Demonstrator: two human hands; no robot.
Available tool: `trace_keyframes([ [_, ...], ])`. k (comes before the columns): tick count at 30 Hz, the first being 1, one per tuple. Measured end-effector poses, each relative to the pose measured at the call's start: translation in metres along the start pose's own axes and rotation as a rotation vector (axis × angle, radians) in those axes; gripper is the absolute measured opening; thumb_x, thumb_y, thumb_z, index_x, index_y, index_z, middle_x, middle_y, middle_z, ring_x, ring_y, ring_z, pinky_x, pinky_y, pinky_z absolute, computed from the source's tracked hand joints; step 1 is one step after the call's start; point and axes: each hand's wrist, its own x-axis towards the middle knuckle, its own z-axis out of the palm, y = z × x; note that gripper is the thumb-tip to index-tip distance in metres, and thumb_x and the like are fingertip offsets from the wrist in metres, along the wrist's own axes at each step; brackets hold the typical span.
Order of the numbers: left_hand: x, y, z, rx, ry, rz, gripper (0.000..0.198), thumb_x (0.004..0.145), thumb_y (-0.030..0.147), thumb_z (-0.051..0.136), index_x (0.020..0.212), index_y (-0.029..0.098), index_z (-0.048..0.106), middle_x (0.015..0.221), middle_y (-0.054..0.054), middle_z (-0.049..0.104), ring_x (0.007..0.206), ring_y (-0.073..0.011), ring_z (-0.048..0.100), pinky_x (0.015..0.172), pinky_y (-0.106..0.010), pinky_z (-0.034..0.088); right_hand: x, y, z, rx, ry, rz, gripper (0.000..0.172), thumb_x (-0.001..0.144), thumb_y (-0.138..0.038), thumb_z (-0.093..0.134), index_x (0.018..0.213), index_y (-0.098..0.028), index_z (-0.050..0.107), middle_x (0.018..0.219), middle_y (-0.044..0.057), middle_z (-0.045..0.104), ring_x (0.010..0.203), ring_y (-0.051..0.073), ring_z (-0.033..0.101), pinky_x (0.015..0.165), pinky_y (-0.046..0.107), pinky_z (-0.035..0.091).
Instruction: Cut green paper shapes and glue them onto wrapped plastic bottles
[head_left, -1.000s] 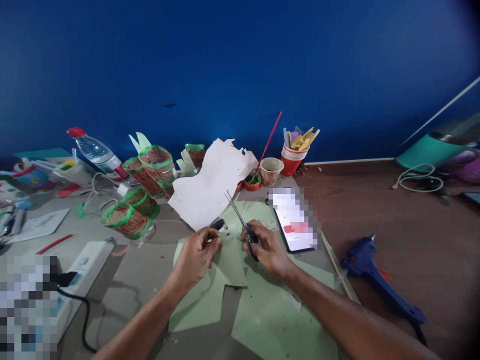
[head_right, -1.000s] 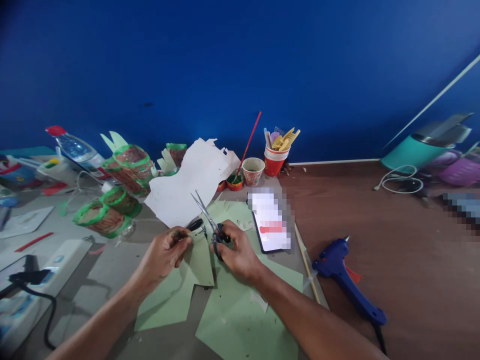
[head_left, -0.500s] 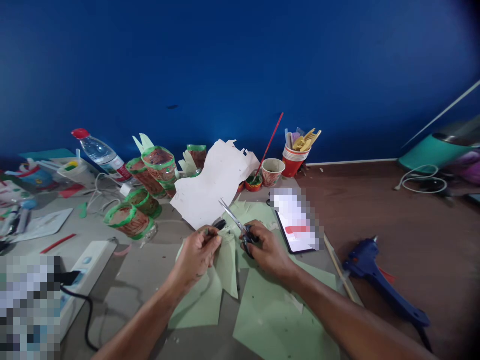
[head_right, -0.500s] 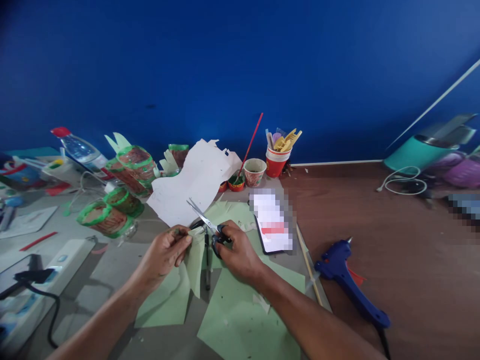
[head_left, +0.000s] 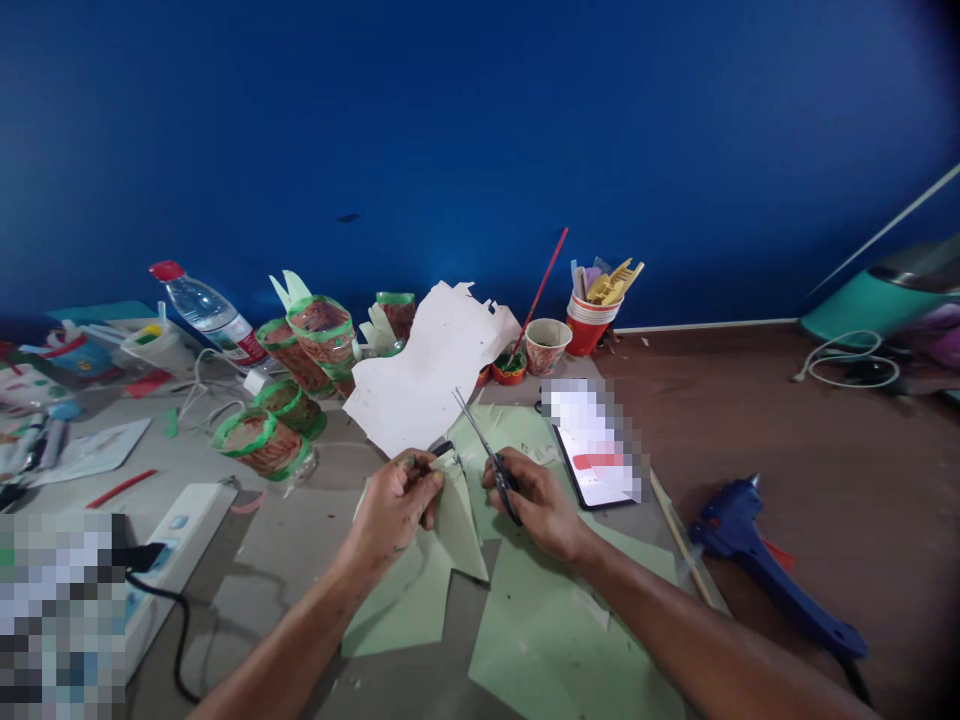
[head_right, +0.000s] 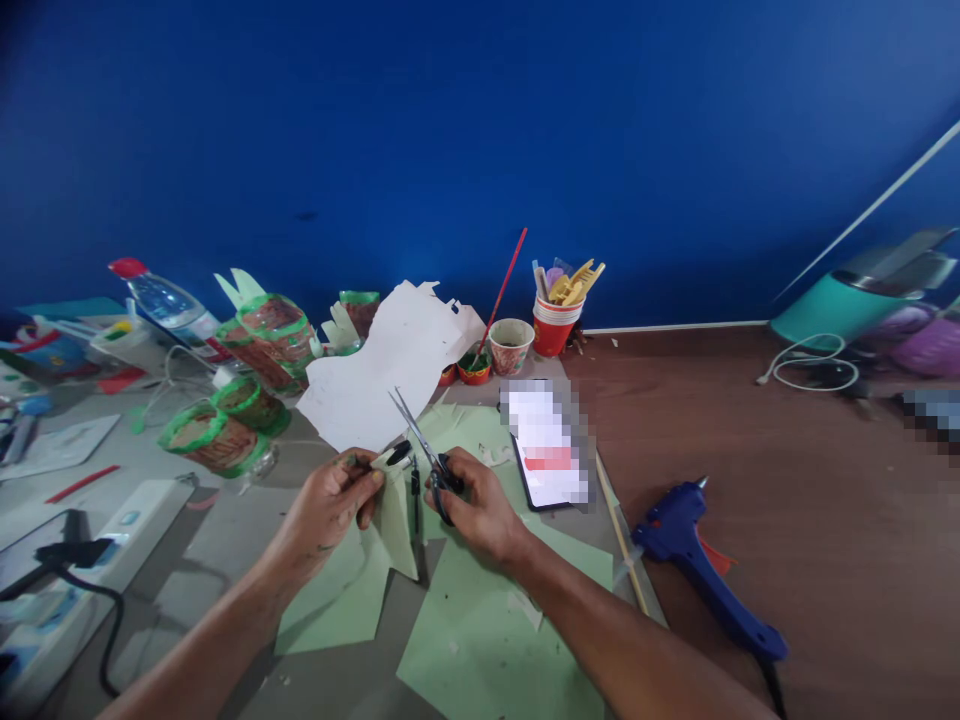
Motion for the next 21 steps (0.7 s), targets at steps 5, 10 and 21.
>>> trace_keyframes([
  [5, 0.001, 0.003, 0.0, 0.001, 0.042, 0.033, 0.021, 0.072, 0.033, 0.065, 0.08, 0.017, 0.056, 0.049, 0.008, 0.048, 0.039, -0.0078, 0.042, 0.04, -0.019, 0.032, 0.0, -0.002, -0.001, 0.062, -0.032, 0.018, 0.004, 0.072, -0.022, 0.059, 0.071, -0.019, 0.06, 0.081, 0.002, 0.053, 0.073, 0.017, 0.052, 0.064, 0.027, 0.039],
  [10, 0.0, 0.009, 0.002, -0.004, 0.067, 0.088, 0.027, 0.074, 0.03, 0.061, 0.095, 0.017, 0.05, 0.053, 0.009, 0.05, 0.038, -0.0074, 0.043, 0.039, -0.018, 0.031, 0.0, 0.001, 0.001, 0.115, 0.011, 0.066, 0.005, 0.073, -0.024, 0.06, 0.072, -0.019, 0.06, 0.08, 0.002, 0.051, 0.071, 0.016, 0.051, 0.06, 0.026, 0.038],
  [21, -0.01, 0.004, 0.015, 0.081, -0.025, 0.059, 0.035, 0.079, 0.023, 0.053, 0.112, 0.017, 0.045, 0.06, 0.007, 0.051, 0.041, -0.0079, 0.042, 0.04, -0.019, 0.034, -0.003, -0.006, 0.012, -0.056, -0.008, 0.041, 0.015, 0.068, -0.01, 0.056, 0.06, -0.019, 0.047, 0.071, -0.003, 0.045, 0.067, 0.013, 0.045, 0.06, 0.024, 0.036],
])
